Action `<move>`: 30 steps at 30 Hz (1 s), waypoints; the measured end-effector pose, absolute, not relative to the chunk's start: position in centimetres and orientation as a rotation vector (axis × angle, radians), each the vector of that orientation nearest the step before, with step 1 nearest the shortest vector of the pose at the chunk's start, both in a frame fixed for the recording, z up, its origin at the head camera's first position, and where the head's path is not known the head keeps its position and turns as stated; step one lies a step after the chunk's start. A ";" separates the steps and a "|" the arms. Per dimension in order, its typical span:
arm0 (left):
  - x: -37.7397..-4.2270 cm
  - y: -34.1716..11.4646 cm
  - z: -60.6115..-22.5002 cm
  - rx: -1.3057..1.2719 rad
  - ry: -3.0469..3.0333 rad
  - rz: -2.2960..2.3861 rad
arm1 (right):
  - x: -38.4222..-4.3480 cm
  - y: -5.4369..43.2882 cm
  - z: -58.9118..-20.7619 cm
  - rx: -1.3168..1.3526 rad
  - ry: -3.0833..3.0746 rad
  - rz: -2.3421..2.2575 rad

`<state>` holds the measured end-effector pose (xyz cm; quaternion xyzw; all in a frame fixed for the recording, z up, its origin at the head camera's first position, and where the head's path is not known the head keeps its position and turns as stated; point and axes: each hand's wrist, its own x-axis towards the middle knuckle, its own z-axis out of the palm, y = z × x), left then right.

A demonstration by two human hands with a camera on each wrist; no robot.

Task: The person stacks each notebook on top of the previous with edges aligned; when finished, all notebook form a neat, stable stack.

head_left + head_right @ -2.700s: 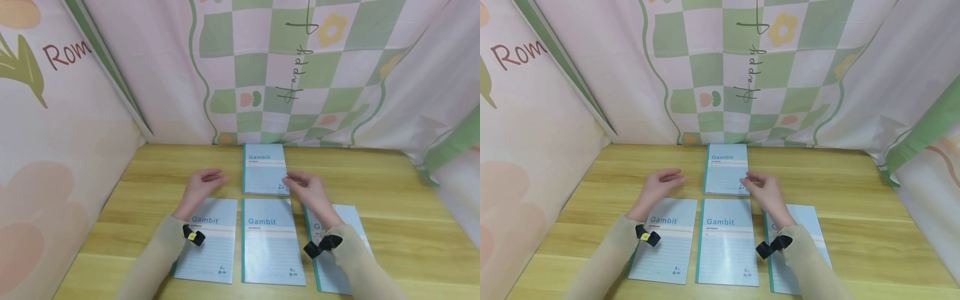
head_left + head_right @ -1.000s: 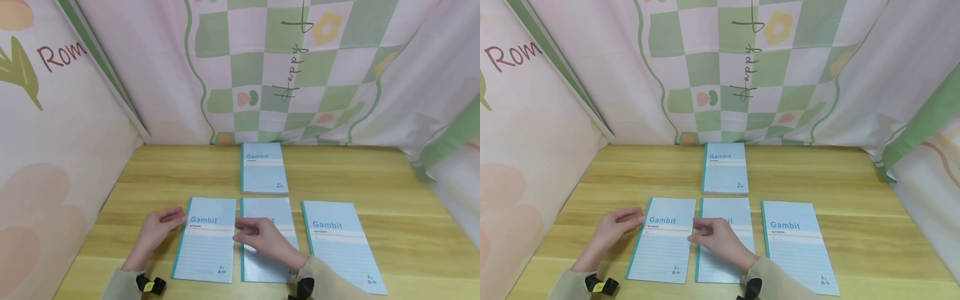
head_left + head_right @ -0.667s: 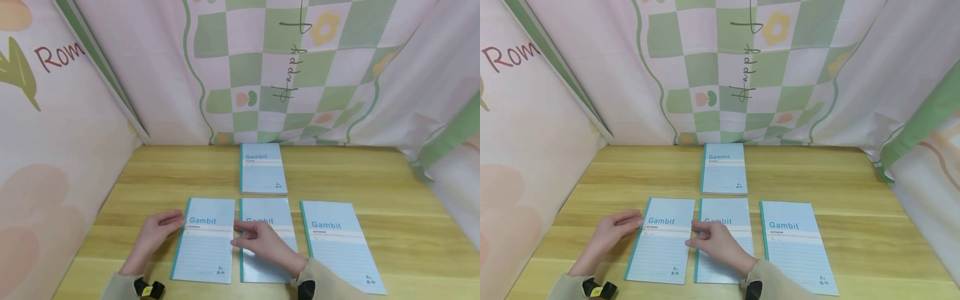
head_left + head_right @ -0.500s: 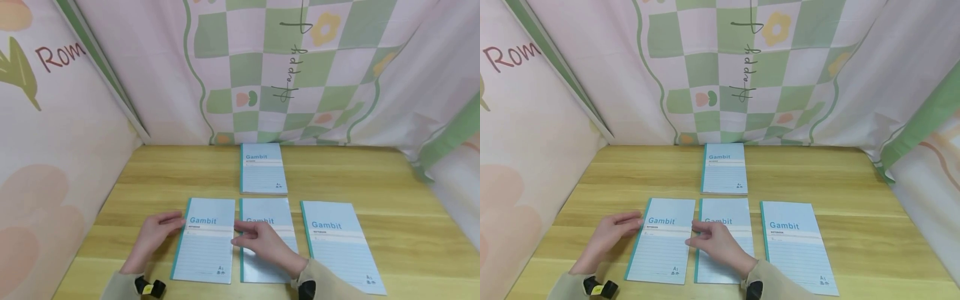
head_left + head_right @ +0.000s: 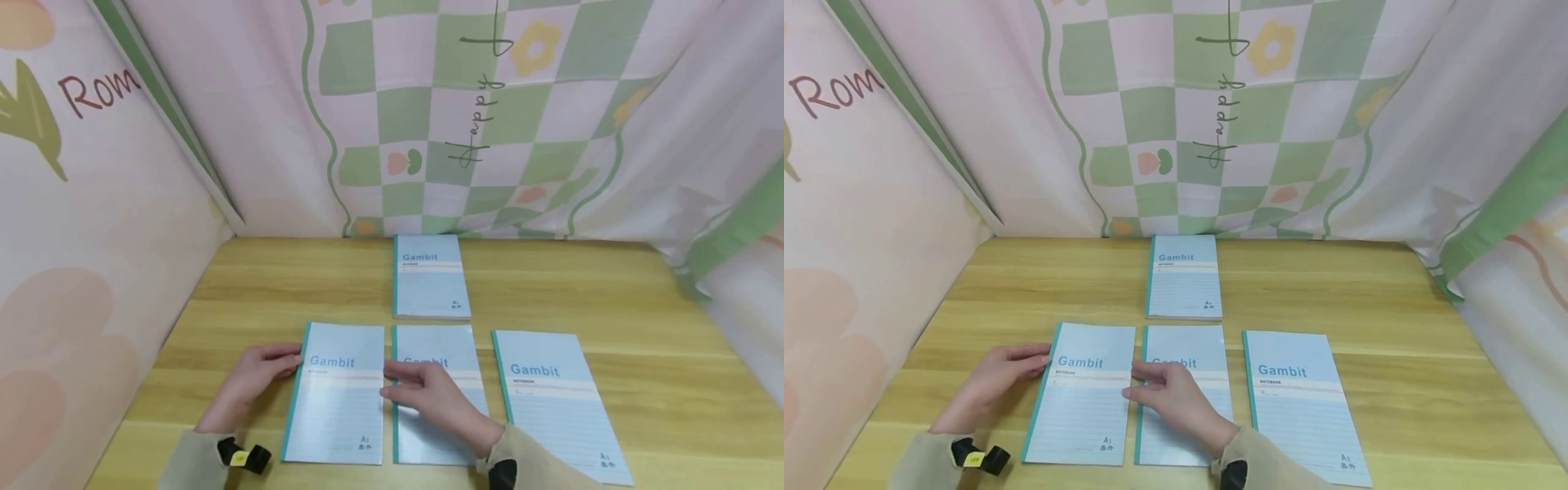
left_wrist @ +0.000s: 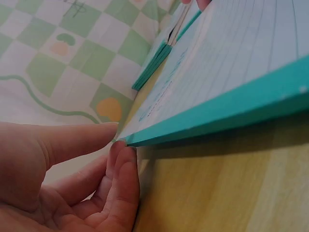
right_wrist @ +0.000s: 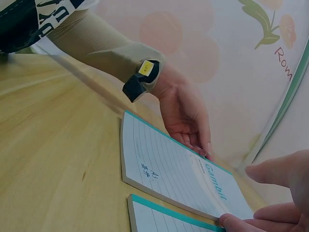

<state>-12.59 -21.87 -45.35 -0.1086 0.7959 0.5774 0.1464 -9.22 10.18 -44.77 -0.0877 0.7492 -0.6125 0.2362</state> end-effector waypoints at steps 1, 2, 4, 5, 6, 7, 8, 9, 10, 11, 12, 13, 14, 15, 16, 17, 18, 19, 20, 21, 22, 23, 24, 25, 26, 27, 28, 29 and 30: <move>-12.6 -21.8 -45.3 -0.300 2.304 1.647 | -9.2 10.2 -44.8 -0.238 2.052 -1.681; -12.6 -21.8 -45.3 -0.295 2.317 1.631 | -9.2 10.2 -44.8 -0.237 2.051 -1.680; -12.6 -21.8 -45.3 -0.294 2.347 1.604 | -9.2 10.2 -44.9 -0.235 2.048 -1.680; -12.6 -21.8 -45.4 -0.293 2.358 1.600 | -9.3 10.2 -44.9 -0.235 2.047 -1.681; -12.6 -21.8 -45.4 -0.293 2.367 1.599 | -9.3 10.2 -44.9 -0.234 2.045 -1.682; -12.6 -21.8 -45.4 -0.297 2.367 1.601 | -9.3 10.2 -44.9 -0.235 2.044 -1.682; -12.7 -21.8 -45.4 -0.305 2.359 1.615 | -9.3 10.3 -44.9 -0.236 2.042 -1.682; -12.7 -21.8 -45.5 -0.311 2.339 1.640 | -9.3 10.3 -44.9 -0.235 2.041 -1.682; -12.8 -21.7 -45.6 -0.321 2.313 1.669 | -9.3 10.3 -45.0 -0.234 2.038 -1.682; -12.8 -21.7 -45.7 -0.331 2.283 1.696 | -9.3 10.3 -44.9 -0.234 2.039 -1.681; -12.9 -21.7 -45.8 -0.337 2.257 1.716 | -9.3 10.3 -44.9 -0.232 2.039 -1.680; -12.9 -21.7 -45.9 -0.337 2.230 1.732 | -9.3 10.3 -44.9 -0.231 2.041 -1.678; -12.9 -21.7 -46.0 -0.340 2.214 1.739 | -9.3 10.3 -44.9 -0.230 2.039 -1.678; -12.9 -21.7 -46.1 -0.337 2.200 1.741 | -9.4 10.3 -44.8 -0.229 2.040 -1.677; -12.9 -21.6 -46.1 -0.332 2.193 1.732 | -9.4 10.3 -44.8 -0.229 2.038 -1.679; -12.9 -21.6 -46.2 -0.317 2.185 1.724 | -9.4 10.3 -44.8 -0.228 2.038 -1.680; -12.8 -21.6 -46.2 -0.303 2.180 1.715 | -9.4 10.3 -44.8 -0.228 2.042 -1.678; -12.8 -21.5 -46.2 -0.292 2.176 1.707 | -9.4 10.3 -44.8 -0.228 2.043 -1.677; -12.8 -21.5 -46.2 -0.286 2.176 1.699 | -9.4 10.3 -44.8 -0.227 2.042 -1.677; -12.8 -21.5 -46.2 -0.280 2.171 1.694 | -9.5 10.3 -44.7 -0.225 2.041 -1.676; -12.8 -21.4 -46.2 -0.277 2.172 1.685 | -9.5 10.4 -44.7 -0.223 2.039 -1.677; -12.8 -21.4 -46.2 -0.276 2.174 1.680 | -9.5 10.4 -44.7 -0.218 2.037 -1.676; -12.8 -21.4 -46.2 -0.279 2.173 1.680 | -9.5 10.4 -44.7 -0.214 2.037 -1.675; -12.8 -21.4 -46.2 -0.282 2.169 1.683 | -9.6 10.4 -44.7 -0.208 2.035 -1.675; -12.8 -21.4 -46.2 -0.282 2.164 1.689 | -9.6 10.4 -44.8 -0.203 2.038 -1.674; -12.9 -21.4 -46.2 -0.278 2.158 1.695 | -9.6 10.4 -44.8 -0.199 2.040 -1.675; -12.9 -21.5 -46.2 -0.269 2.152 1.704 | -9.6 10.4 -44.8 -0.197 2.043 -1.676; -12.9 -21.5 -46.2 -0.259 2.144 1.718 | -9.7 10.4 -44.8 -0.194 2.046 -1.677; -12.9 -21.6 -46.2 -0.246 2.134 1.733 | -9.7 10.4 -44.9 -0.194 2.049 -1.677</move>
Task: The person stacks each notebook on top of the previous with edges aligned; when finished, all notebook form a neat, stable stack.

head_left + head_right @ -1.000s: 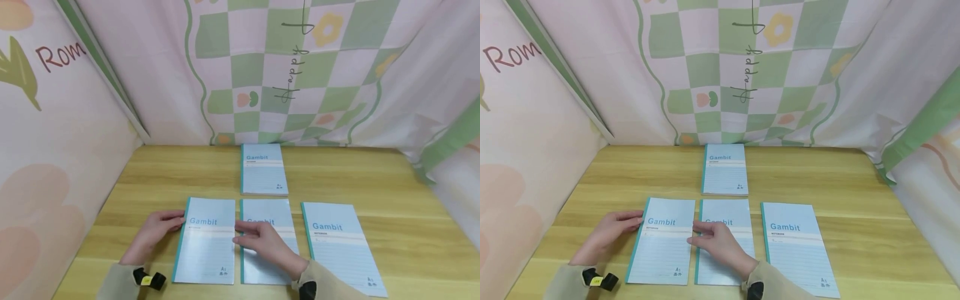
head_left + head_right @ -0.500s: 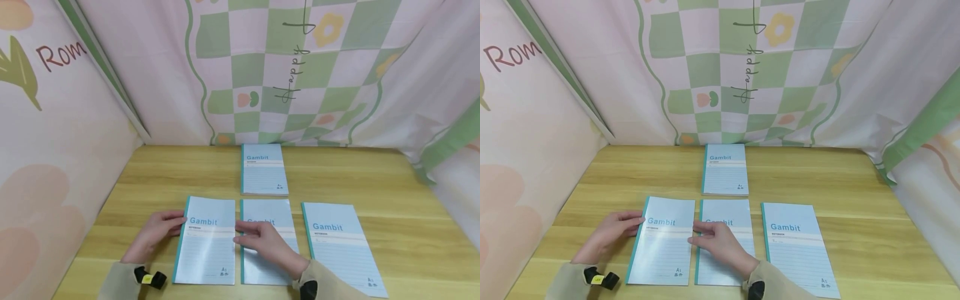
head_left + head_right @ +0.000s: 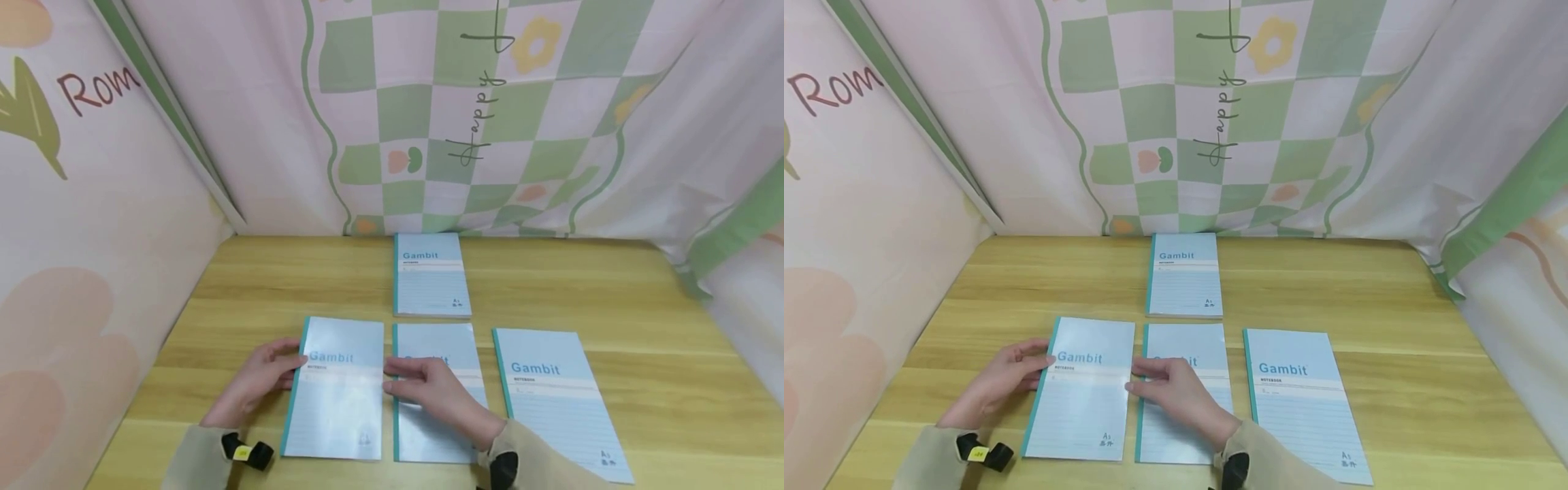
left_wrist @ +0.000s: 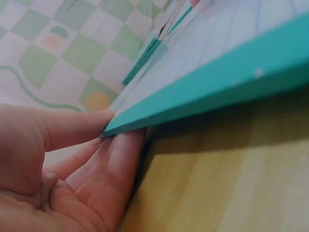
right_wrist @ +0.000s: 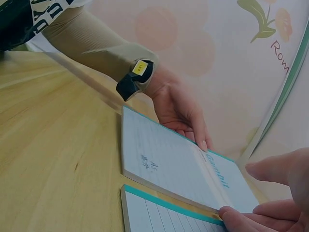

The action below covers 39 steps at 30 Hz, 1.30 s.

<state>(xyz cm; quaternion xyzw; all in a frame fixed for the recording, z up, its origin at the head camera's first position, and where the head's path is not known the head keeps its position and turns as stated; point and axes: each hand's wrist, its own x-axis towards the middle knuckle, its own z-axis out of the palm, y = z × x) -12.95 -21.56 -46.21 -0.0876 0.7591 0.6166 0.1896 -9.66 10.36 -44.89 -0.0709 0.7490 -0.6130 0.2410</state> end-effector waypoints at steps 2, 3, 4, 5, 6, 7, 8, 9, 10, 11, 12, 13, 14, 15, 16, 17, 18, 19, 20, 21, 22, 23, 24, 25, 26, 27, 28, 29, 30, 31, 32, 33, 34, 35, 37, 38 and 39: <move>-13.0 -21.7 -46.2 -0.220 2.122 1.758 | -9.7 10.4 -45.0 -0.194 2.047 -1.683; -13.1 -21.7 -46.1 -0.210 2.116 1.769 | -9.7 10.4 -45.0 -0.194 2.044 -1.687; -13.1 -21.8 -46.1 -0.202 2.107 1.781 | -9.7 10.4 -45.0 -0.196 2.046 -1.687; -13.1 -21.8 -46.1 -0.199 2.103 1.789 | -9.8 10.4 -45.0 -0.195 2.046 -1.688; -13.2 -21.8 -46.2 -0.206 2.098 1.794 | -9.8 10.4 -45.0 -0.197 2.044 -1.688; -13.3 -21.8 -46.2 -0.214 2.095 1.797 | -9.8 10.4 -45.1 -0.196 2.040 -1.689; -13.3 -21.8 -46.2 -0.217 2.090 1.801 | -9.9 10.4 -45.1 -0.194 2.038 -1.689; -13.3 -21.8 -46.2 -0.221 2.089 1.803 | -9.9 10.4 -45.2 -0.192 2.031 -1.692; -13.3 -21.8 -46.2 -0.231 2.085 1.806 | -9.9 10.4 -45.2 -0.188 2.014 -1.703; -13.4 -21.8 -46.2 -0.243 2.084 1.808 | -10.0 10.4 -45.2 -0.180 1.989 -1.717; -13.4 -21.8 -46.2 -0.251 2.080 1.810 | -10.0 10.4 -45.3 -0.172 1.965 -1.731; -13.4 -21.8 -46.2 -0.254 2.075 1.816 | -10.1 10.4 -45.4 -0.161 1.941 -1.746; -13.4 -21.8 -46.1 -0.250 2.069 1.821 | -10.1 10.4 -45.4 -0.151 1.919 -1.758; -13.4 -21.8 -46.1 -0.252 2.061 1.829 | -10.2 10.5 -45.4 -0.143 1.895 -1.774; -13.4 -21.8 -46.0 -0.256 2.052 1.839 | -10.2 10.5 -45.5 -0.134 1.875 -1.787; -13.4 -21.8 -45.9 -0.253 2.046 1.847 | -10.3 10.5 -45.5 -0.125 1.865 -1.793; -13.4 -21.8 -45.8 -0.242 2.040 1.856 | -10.3 10.5 -45.5 -0.118 1.855 -1.799; -13.4 -21.8 -45.7 -0.239 2.033 1.865 | -10.3 10.6 -45.5 -0.114 1.850 -1.804; -13.4 -21.7 -45.6 -0.230 2.029 1.870 | -10.3 10.6 -45.5 -0.109 1.843 -1.808; -13.5 -21.7 -45.5 -0.228 2.026 1.876 | -10.4 10.6 -45.5 -0.106 1.837 -1.813; -13.5 -21.7 -45.4 -0.226 2.026 1.877 | -10.4 10.6 -45.5 -0.104 1.835 -1.815; -13.5 -21.6 -45.4 -0.223 2.028 1.877 | -10.4 10.6 -45.4 -0.103 1.830 -1.817; -13.5 -21.6 -45.3 -0.219 2.029 1.876 | -10.4 10.7 -45.4 -0.104 1.827 -1.818; -13.5 -21.6 -45.3 -0.222 2.032 1.875 | -10.4 10.7 -45.4 -0.107 1.826 -1.818; -13.5 -21.5 -45.2 -0.219 2.036 1.873 | -10.4 10.7 -45.3 -0.111 1.822 -1.816; -13.5 -21.5 -45.2 -0.220 2.039 1.873 | -10.4 10.7 -45.3 -0.116 1.819 -1.815; -13.5 -21.5 -45.2 -0.221 2.042 1.872 | -10.4 10.7 -45.3 -0.121 1.820 -1.810; -13.5 -21.4 -45.1 -0.223 2.045 1.871 | -10.4 10.7 -45.2 -0.122 1.820 -1.803; -13.5 -21.4 -45.1 -0.224 2.048 1.870 | -10.4 10.6 -45.2 -0.124 1.822 -1.797; -13.5 -21.4 -45.1 -0.229 2.049 1.870 | -10.4 10.6 -45.1 -0.125 1.824 -1.792; -13.6 -21.4 -45.0 -0.232 2.049 1.871 | -10.4 10.6 -45.1 -0.127 1.826 -1.788; -13.6 -21.3 -45.0 -0.233 2.051 1.872 | -10.4 10.5 -45.1 -0.125 1.827 -1.787; -13.6 -21.3 -45.0 -0.234 2.054 1.870 | -10.3 10.4 -45.1 -0.124 1.830 -1.785; -13.6 -21.3 -45.0 -0.233 2.055 1.871 | -10.3 10.4 -45.1 -0.120 1.828 -1.788; -13.7 -21.2 -45.0 -0.233 2.057 1.872 | -10.3 10.3 -45.1 -0.114 1.823 -1.800; -13.7 -21.2 -45.0 -0.232 2.059 1.872 | -10.3 10.2 -45.1 -0.107 1.822 -1.804; -13.7 -21.2 -45.0 -0.233 2.061 1.871 | -10.3 10.2 -45.1 -0.099 1.822 -1.808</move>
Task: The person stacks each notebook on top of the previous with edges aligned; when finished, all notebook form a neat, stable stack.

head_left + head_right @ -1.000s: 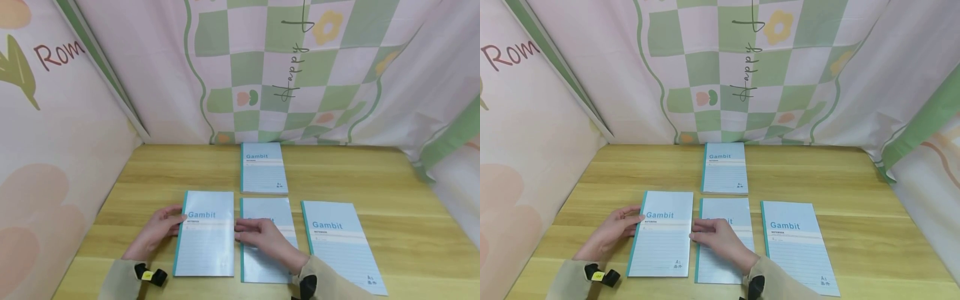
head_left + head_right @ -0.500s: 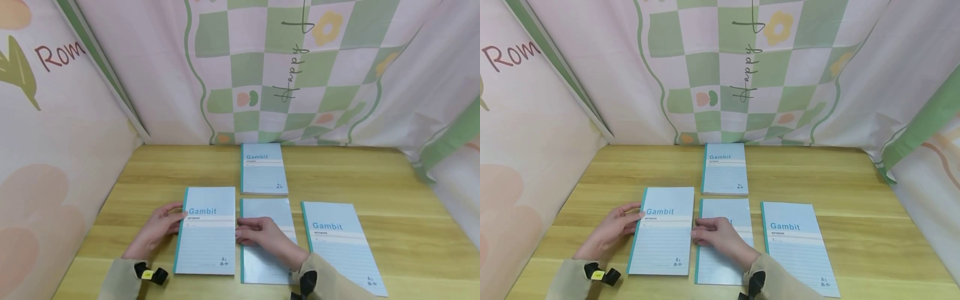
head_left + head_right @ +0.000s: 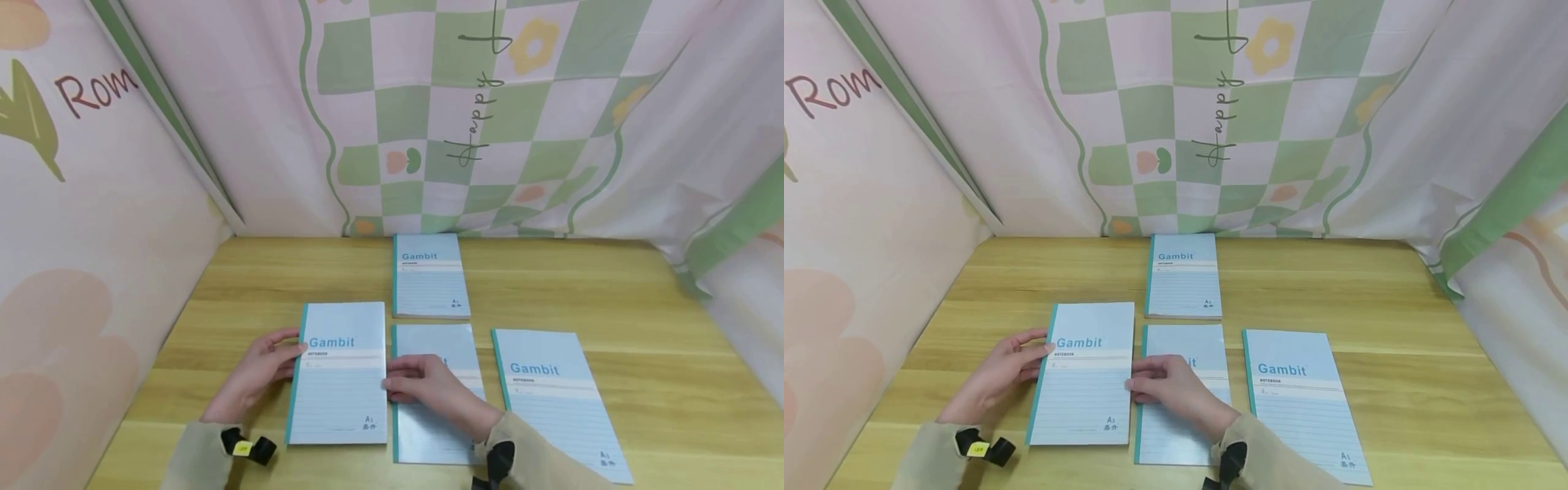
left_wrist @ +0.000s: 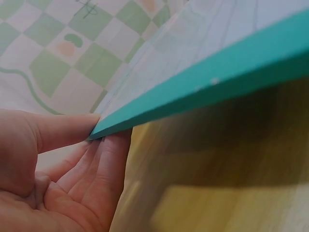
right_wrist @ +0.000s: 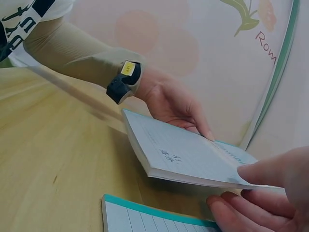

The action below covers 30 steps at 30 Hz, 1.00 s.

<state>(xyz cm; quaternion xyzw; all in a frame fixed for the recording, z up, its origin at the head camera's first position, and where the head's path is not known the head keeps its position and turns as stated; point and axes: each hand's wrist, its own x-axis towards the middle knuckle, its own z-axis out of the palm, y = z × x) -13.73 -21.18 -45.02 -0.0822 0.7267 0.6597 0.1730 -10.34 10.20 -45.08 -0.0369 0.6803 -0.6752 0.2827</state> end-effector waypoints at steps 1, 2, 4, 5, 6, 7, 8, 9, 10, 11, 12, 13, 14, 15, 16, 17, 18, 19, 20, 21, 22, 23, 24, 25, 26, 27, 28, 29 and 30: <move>-13.8 -21.2 -45.0 -0.235 2.060 1.873 | -10.4 10.2 -45.1 -0.093 1.825 -1.810; -13.7 -21.1 -45.0 -0.236 2.060 1.876 | -10.4 10.1 -45.1 -0.086 1.826 -1.815; -13.8 -21.1 -45.1 -0.240 2.057 1.879 | -10.4 10.1 -45.2 -0.078 1.837 -1.822; -13.8 -21.0 -45.1 -0.244 2.056 1.881 | -10.5 10.1 -45.2 -0.073 1.839 -1.829; -13.8 -21.0 -45.1 -0.245 2.056 1.884 | -10.5 10.1 -45.2 -0.074 1.843 -1.837; -13.9 -20.9 -45.1 -0.247 2.054 1.889 | -10.5 10.1 -45.3 -0.072 1.848 -1.842; -13.9 -20.8 -45.1 -0.246 2.056 1.890 | -10.6 10.1 -45.3 -0.069 1.851 -1.849; -14.0 -20.8 -45.1 -0.247 2.056 1.891 | -10.6 10.1 -45.3 -0.064 1.856 -1.854; -14.1 -20.7 -45.1 -0.249 2.056 1.893 | -10.6 10.1 -45.4 -0.058 1.861 -1.859; -14.1 -20.6 -45.1 -0.247 2.058 1.897 | -10.6 10.1 -45.4 -0.050 1.867 -1.862; -14.2 -20.5 -45.2 -0.245 2.059 1.898 | -10.6 10.1 -45.4 -0.039 1.874 -1.863; -14.3 -20.4 -45.2 -0.245 2.059 1.900 | -10.6 10.2 -45.4 -0.026 1.880 -1.863; -14.3 -20.3 -45.2 -0.243 2.059 1.901 | -10.7 10.2 -45.4 -0.016 1.887 -1.864; -14.4 -20.2 -45.2 -0.246 2.057 1.903 | -10.7 10.3 -45.5 -0.009 1.896 -1.863; -14.5 -20.0 -45.3 -0.246 2.053 1.909 | -10.7 10.3 -45.5 -0.004 1.904 -1.866; -14.5 -19.9 -45.3 -0.249 2.051 1.914 | -10.8 10.4 -45.5 -0.004 1.913 -1.872; -14.6 -19.8 -45.3 -0.254 2.048 1.919 | -10.8 10.5 -45.5 -0.002 1.922 -1.876; -14.7 -19.6 -45.3 -0.246 2.046 1.925 | -10.9 10.6 -45.5 -0.005 1.931 -1.883; -14.7 -19.5 -45.4 -0.249 2.041 1.933 | -10.9 10.7 -45.5 -0.007 1.941 -1.889; -14.8 -19.3 -45.4 -0.244 2.039 1.940 | -11.0 10.8 -45.5 -0.008 1.949 -1.897; -14.8 -19.2 -45.5 -0.242 2.033 1.948 | -11.1 10.9 -45.5 -0.009 1.958 -1.904; -14.8 -19.0 -45.5 -0.235 2.029 1.951 | -11.1 11.0 -45.4 -0.009 1.967 -1.907; -14.9 -18.9 -45.6 -0.225 2.022 1.955 | -11.2 11.2 -45.5 -0.005 1.975 -1.906; -14.9 -18.8 -45.7 -0.210 2.017 1.957 | -11.3 11.3 -45.4 -0.003 1.982 -1.908; -14.9 -18.6 -45.7 -0.209 2.006 1.961 | -11.3 11.5 -45.4 0.002 1.987 -1.908; -14.9 -18.5 -45.8 -0.194 2.003 1.959 | -11.4 11.6 -45.4 0.003 1.993 -1.909; -14.9 -18.4 -45.8 -0.185 1.998 1.959 | -11.5 11.7 -45.4 0.001 1.999 -1.911; -14.8 -18.3 -45.8 -0.170 1.997 1.958 | -11.5 11.9 -45.3 0.003 2.007 -1.909; -14.7 -18.2 -45.9 -0.158 1.998 1.954 | -11.6 12.0 -45.3 0.009 2.016 -1.907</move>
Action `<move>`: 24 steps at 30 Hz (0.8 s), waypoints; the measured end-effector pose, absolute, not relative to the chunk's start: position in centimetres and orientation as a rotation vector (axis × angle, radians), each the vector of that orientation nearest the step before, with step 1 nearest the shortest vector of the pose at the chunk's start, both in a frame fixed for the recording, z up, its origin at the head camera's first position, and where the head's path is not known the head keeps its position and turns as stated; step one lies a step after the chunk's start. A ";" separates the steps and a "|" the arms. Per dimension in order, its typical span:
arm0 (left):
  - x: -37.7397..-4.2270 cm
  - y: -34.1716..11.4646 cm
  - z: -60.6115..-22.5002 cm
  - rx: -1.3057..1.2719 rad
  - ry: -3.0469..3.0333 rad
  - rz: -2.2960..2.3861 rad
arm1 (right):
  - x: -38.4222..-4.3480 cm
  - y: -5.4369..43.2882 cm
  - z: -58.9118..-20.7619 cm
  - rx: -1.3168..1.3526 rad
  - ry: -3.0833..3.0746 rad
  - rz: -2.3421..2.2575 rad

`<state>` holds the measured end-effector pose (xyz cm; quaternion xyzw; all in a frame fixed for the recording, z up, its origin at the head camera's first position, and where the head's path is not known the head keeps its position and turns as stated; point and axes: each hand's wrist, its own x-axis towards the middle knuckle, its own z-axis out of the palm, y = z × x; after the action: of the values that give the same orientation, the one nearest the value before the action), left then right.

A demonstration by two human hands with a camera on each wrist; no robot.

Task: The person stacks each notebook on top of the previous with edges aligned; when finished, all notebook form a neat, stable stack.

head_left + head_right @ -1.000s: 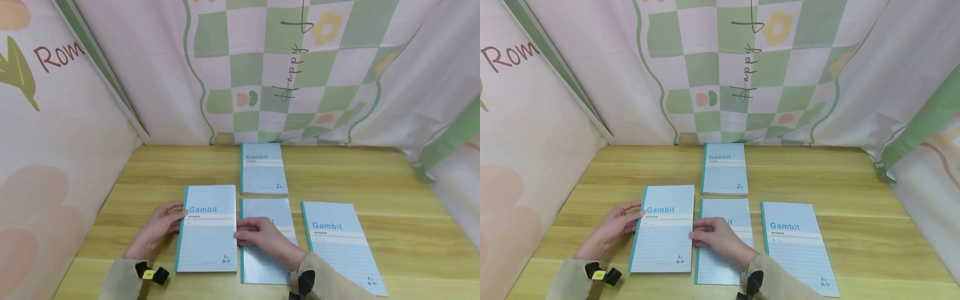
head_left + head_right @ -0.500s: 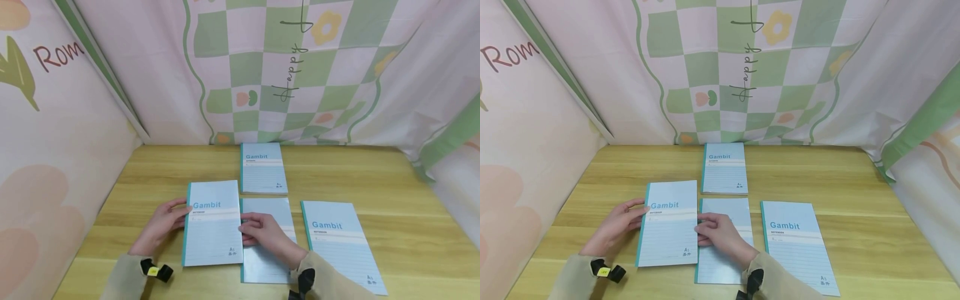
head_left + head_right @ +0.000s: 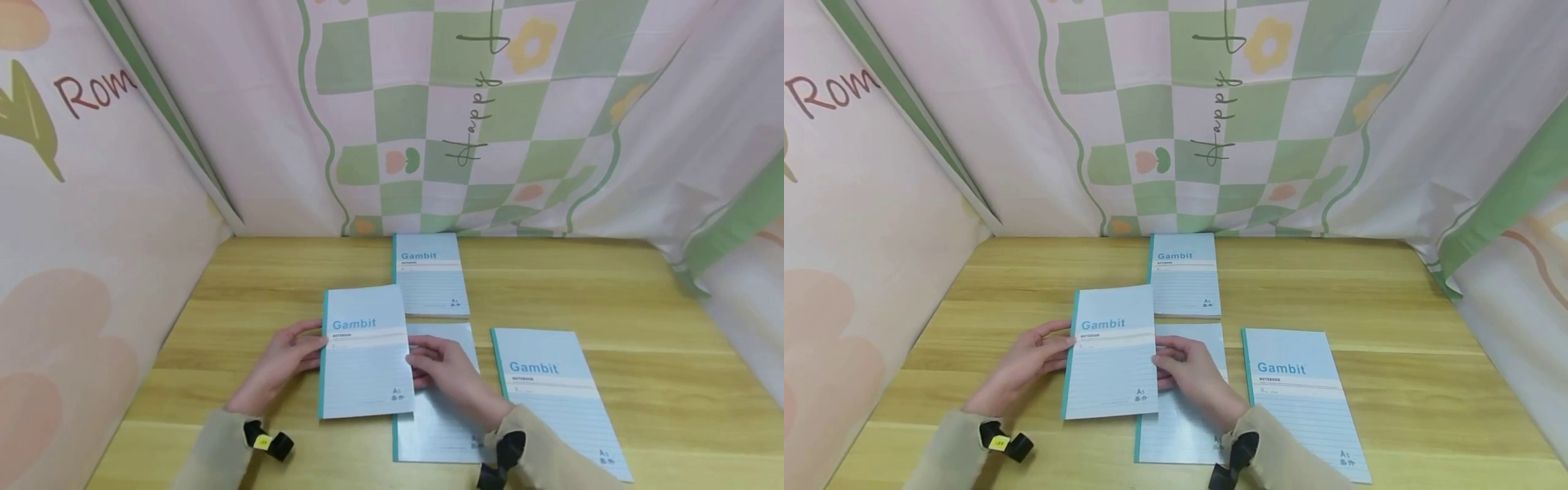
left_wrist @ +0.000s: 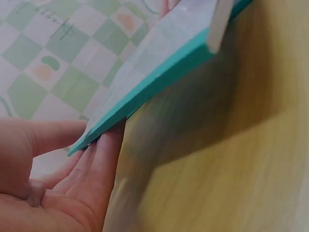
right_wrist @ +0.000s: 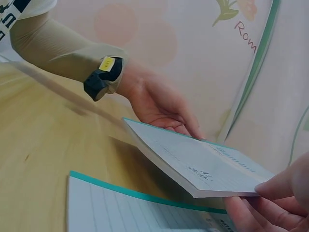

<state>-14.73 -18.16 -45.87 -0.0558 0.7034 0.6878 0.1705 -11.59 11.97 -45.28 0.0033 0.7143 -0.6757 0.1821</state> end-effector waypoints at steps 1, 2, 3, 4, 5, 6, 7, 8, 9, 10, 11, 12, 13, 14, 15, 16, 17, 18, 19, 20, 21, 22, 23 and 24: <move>-14.7 -18.0 -45.9 -0.146 2.000 1.951 | -11.7 12.1 -45.2 0.018 2.026 -1.909; -14.6 -17.9 -45.9 -0.140 1.999 1.947 | -11.7 12.2 -45.2 0.021 2.034 -1.912; -14.6 -17.9 -46.0 -0.132 2.003 1.939 | -11.8 12.3 -45.2 0.023 2.039 -1.916; -14.5 -17.8 -46.0 -0.121 2.000 1.938 | -11.8 12.5 -45.1 0.033 2.045 -1.919; -14.5 -17.7 -46.0 -0.111 1.998 1.935 | -11.9 12.6 -45.1 0.043 2.054 -1.919; -14.5 -17.6 -46.1 -0.102 1.997 1.931 | -12.0 12.7 -45.0 0.049 2.056 -1.922; -14.4 -17.6 -46.1 -0.091 1.996 1.929 | -12.1 12.9 -45.0 0.052 2.056 -1.928; -14.4 -17.5 -46.1 -0.079 1.994 1.926 | -12.1 13.0 -45.0 0.056 2.054 -1.929; -14.4 -17.4 -46.1 -0.068 1.995 1.922 | -12.2 13.1 -44.9 0.063 2.055 -1.926; -14.4 -17.4 -46.1 -0.054 1.994 1.920 | -12.3 13.2 -44.9 0.072 2.060 -1.923; -14.4 -17.3 -46.1 -0.044 1.997 1.915 | -12.3 13.3 -44.9 0.081 2.064 -1.920; -14.4 -17.2 -46.1 -0.035 2.002 1.910 | -12.3 13.4 -44.8 0.089 2.065 -1.917; -14.4 -17.2 -46.1 -0.028 2.004 1.907 | -12.4 13.5 -44.8 0.102 2.070 -1.916; -14.4 -17.2 -46.1 -0.025 2.003 1.904 | -12.4 13.6 -44.8 0.112 2.080 -1.911; -14.4 -17.1 -46.1 -0.023 2.003 1.902 | -12.5 13.7 -44.8 0.125 2.089 -1.906; -14.4 -17.1 -46.1 -0.021 2.001 1.903 | -12.5 13.7 -44.7 0.136 2.095 -1.904; -14.4 -17.0 -46.1 -0.019 2.002 1.900 | -12.6 13.8 -44.7 0.148 2.101 -1.900; -14.5 -17.0 -46.1 -0.021 2.003 1.899 | -12.6 13.8 -44.7 0.153 2.107 -1.897; -14.5 -16.9 -46.1 -0.023 2.002 1.898 | -12.7 13.9 -44.7 0.164 2.111 -1.893; -14.5 -16.9 -46.1 -0.025 1.998 1.896 | -12.7 13.9 -44.6 0.172 2.113 -1.890; -14.5 -16.8 -46.1 -0.026 1.997 1.893 | -12.7 14.0 -44.6 0.181 2.111 -1.891; -14.5 -16.8 -46.1 -0.025 1.993 1.891 | -12.8 14.1 -44.6 0.183 2.114 -1.889; -14.5 -16.7 -46.1 -0.022 1.990 1.889 | -12.8 14.2 -44.5 0.185 2.116 -1.888; -14.5 -16.6 -46.1 -0.019 1.986 1.889 | -12.8 14.3 -44.4 0.187 2.120 -1.886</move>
<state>-14.52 -16.62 -46.08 -0.0068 0.7101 0.6754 0.1989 -12.82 14.32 -44.41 0.0650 0.7373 -0.6559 0.1484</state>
